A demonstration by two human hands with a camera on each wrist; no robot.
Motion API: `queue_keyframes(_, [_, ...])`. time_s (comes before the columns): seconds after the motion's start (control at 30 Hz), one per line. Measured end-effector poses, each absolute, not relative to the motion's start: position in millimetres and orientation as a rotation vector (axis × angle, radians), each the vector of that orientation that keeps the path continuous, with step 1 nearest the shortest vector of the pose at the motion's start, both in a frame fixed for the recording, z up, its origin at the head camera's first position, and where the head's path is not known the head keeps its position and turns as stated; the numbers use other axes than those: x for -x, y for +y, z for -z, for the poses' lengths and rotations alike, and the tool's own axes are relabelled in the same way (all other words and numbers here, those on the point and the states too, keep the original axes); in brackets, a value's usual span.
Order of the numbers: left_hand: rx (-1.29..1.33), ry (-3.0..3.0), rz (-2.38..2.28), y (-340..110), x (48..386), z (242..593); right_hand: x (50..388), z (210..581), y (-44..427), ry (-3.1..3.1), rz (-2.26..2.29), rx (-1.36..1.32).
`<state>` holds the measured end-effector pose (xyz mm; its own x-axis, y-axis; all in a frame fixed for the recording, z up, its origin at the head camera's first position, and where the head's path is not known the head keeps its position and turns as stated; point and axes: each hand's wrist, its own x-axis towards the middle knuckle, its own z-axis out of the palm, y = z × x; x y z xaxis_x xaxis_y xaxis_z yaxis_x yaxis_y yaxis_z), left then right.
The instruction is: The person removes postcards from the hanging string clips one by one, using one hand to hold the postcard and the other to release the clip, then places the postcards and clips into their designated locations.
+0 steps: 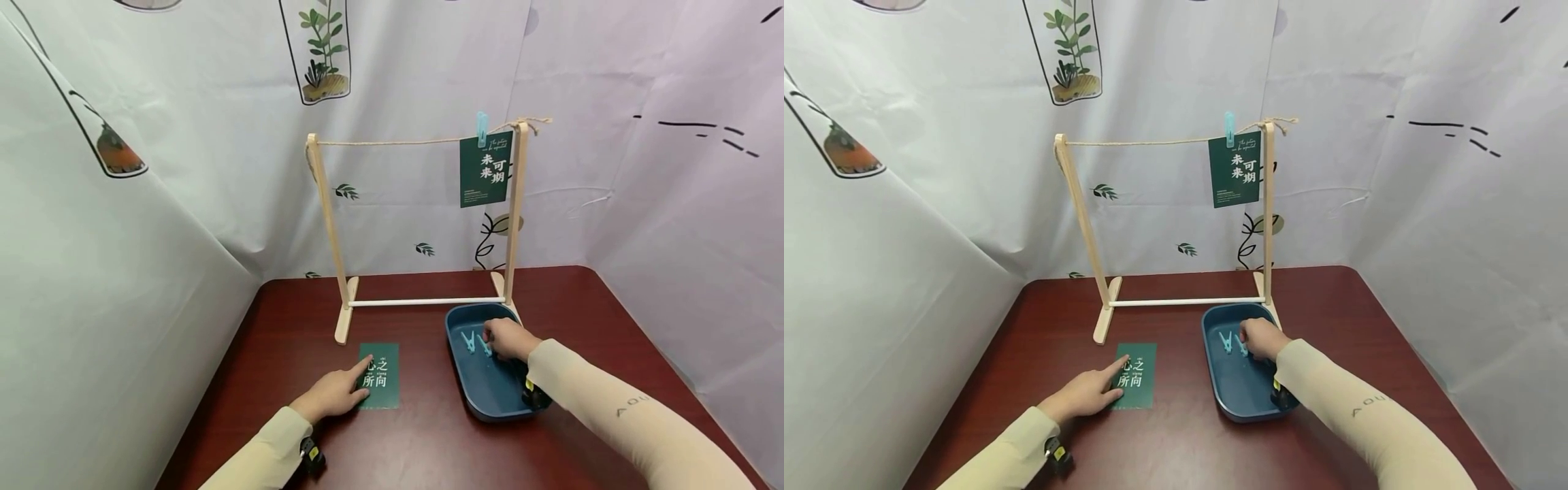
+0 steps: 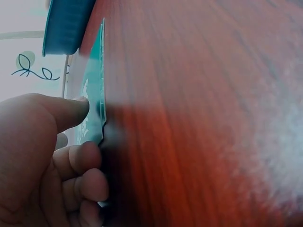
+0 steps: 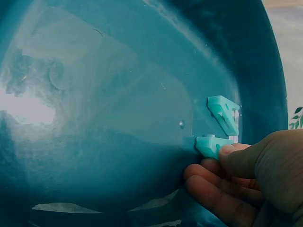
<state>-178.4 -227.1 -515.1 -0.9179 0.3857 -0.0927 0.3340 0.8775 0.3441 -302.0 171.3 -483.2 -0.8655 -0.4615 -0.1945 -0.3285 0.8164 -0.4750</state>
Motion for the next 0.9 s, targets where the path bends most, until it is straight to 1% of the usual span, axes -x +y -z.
queue_keyframes(0.2, [-0.551, 2.822, -0.516, -229, 181, 512, 300, 479, 172, 2.729, 0.571, 0.698])
queue_keyframes(0.4, [-0.470, 2.702, -0.602, -230, 187, 506, 303, 469, 169, 2.813, 0.440, 0.778])
queue_keyframes(0.5, [-0.441, 2.635, -0.701, -231, 190, 502, 305, 463, 168, 2.843, 0.454, 0.786])
queue_keyframes(0.6, [-0.466, 2.639, -0.734, -231, 194, 497, 307, 456, 167, 2.862, 0.520, 0.793])
queue_keyframes(0.73, [-0.520, 2.708, -0.745, -229, 206, 486, 309, 446, 166, 2.894, 0.606, 0.832])
queue_keyframes(0.9, [-0.553, 2.722, -0.897, -218, 227, 466, 310, 435, 170, 2.908, 0.664, 0.805])
